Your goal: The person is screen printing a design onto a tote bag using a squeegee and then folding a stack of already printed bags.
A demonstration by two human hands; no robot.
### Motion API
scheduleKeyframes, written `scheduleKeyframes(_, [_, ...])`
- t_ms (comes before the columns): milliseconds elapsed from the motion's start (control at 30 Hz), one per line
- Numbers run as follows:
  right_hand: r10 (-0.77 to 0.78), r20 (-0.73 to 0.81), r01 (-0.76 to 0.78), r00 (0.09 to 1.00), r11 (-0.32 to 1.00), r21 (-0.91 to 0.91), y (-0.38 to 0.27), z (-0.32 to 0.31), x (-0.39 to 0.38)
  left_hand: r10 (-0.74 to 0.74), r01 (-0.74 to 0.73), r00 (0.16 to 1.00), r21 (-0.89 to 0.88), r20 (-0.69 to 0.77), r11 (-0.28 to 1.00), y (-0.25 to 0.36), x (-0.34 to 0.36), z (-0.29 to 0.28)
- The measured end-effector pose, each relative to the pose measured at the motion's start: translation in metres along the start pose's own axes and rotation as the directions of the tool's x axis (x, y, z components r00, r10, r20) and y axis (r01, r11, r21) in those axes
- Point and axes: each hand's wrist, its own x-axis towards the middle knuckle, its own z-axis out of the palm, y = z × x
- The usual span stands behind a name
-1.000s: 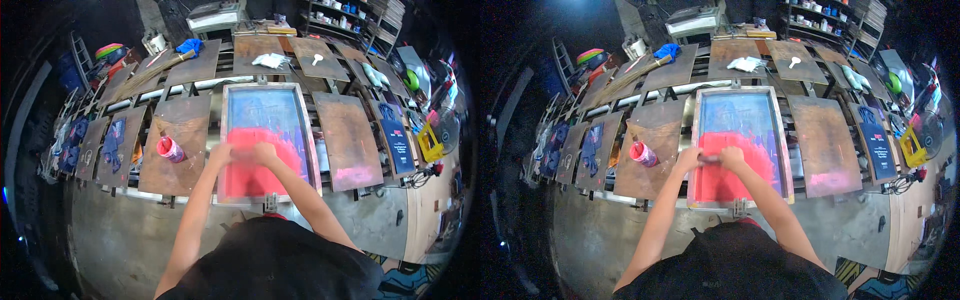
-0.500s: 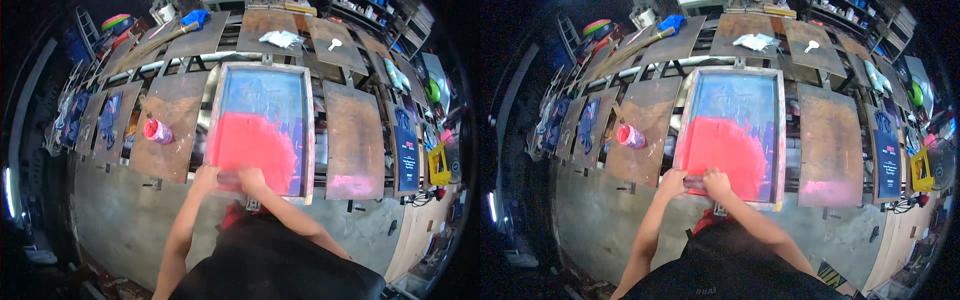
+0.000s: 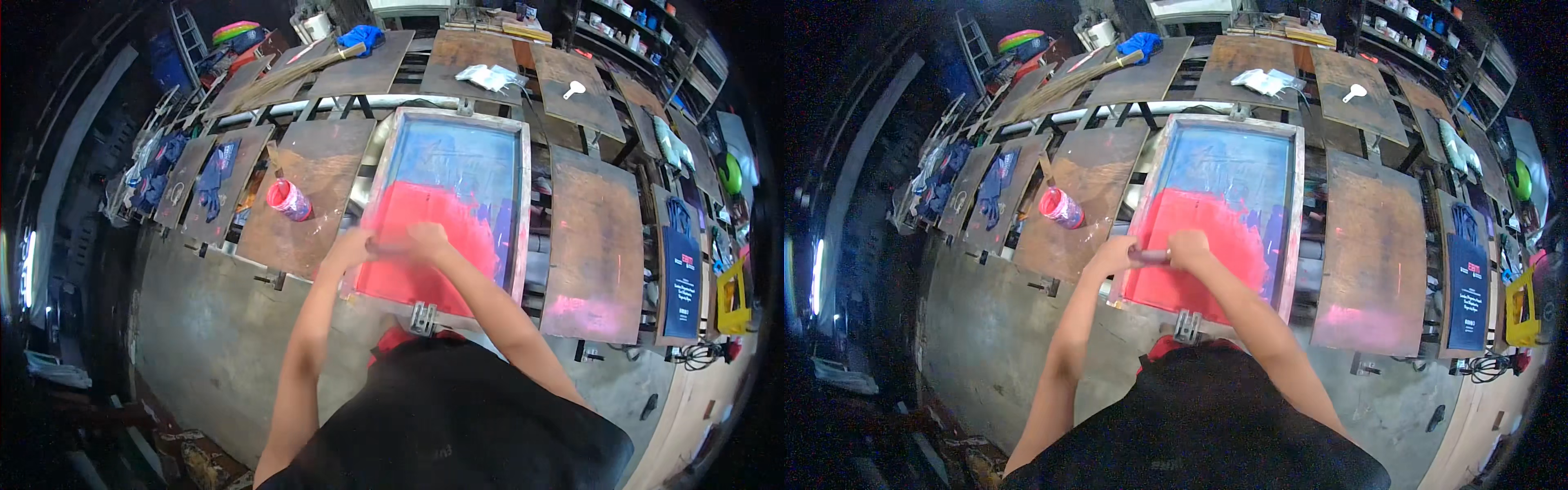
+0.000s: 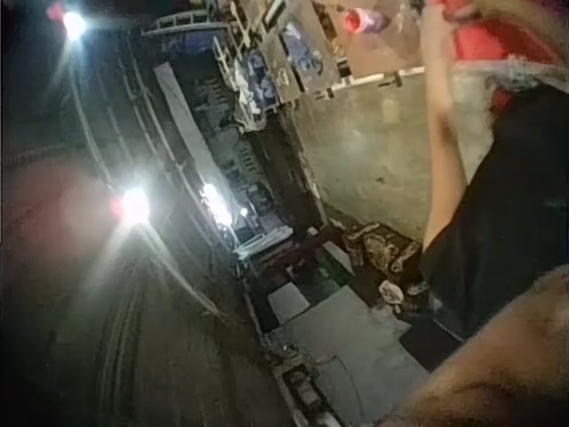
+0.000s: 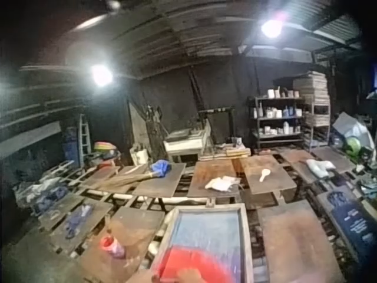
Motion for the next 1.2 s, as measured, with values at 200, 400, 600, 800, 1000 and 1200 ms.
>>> scheduleKeyframes(200, [0.094,-0.407,-0.139,0.909,0.987,-0.084,0.025,0.047,0.034,0.047,0.004,0.953,0.166,-0.299,0.986,0.018,0.021,0.015])
scheduleKeyframes(400, [-0.005,-0.354,-0.034,0.935,0.994,-0.104,-0.005,0.068,-0.037,-0.051,0.090,0.977,0.182,-0.209,0.979,0.024,-0.048,0.051])
scheduleKeyframes(600, [0.003,-0.053,-0.004,0.999,1.000,-0.007,-0.025,0.050,-0.070,-0.112,0.111,0.993,0.029,0.034,0.993,0.033,-0.079,0.027])
scheduleKeyframes(800, [0.024,-0.005,-0.024,1.000,0.996,0.083,-0.011,0.032,-0.059,-0.088,0.101,0.990,-0.116,0.112,0.988,0.014,-0.062,0.017])
scheduleKeyframes(1000, [0.181,-0.328,-0.063,0.927,0.939,0.338,0.009,0.053,-0.083,0.065,-0.170,0.936,-0.283,-0.346,0.944,0.000,-0.043,0.034])
scheduleKeyframes(1200, [0.440,-0.391,-0.255,0.808,0.860,0.441,-0.006,0.059,-0.083,-0.136,0.000,0.910,-0.327,-0.391,0.945,-0.100,-0.034,0.069])
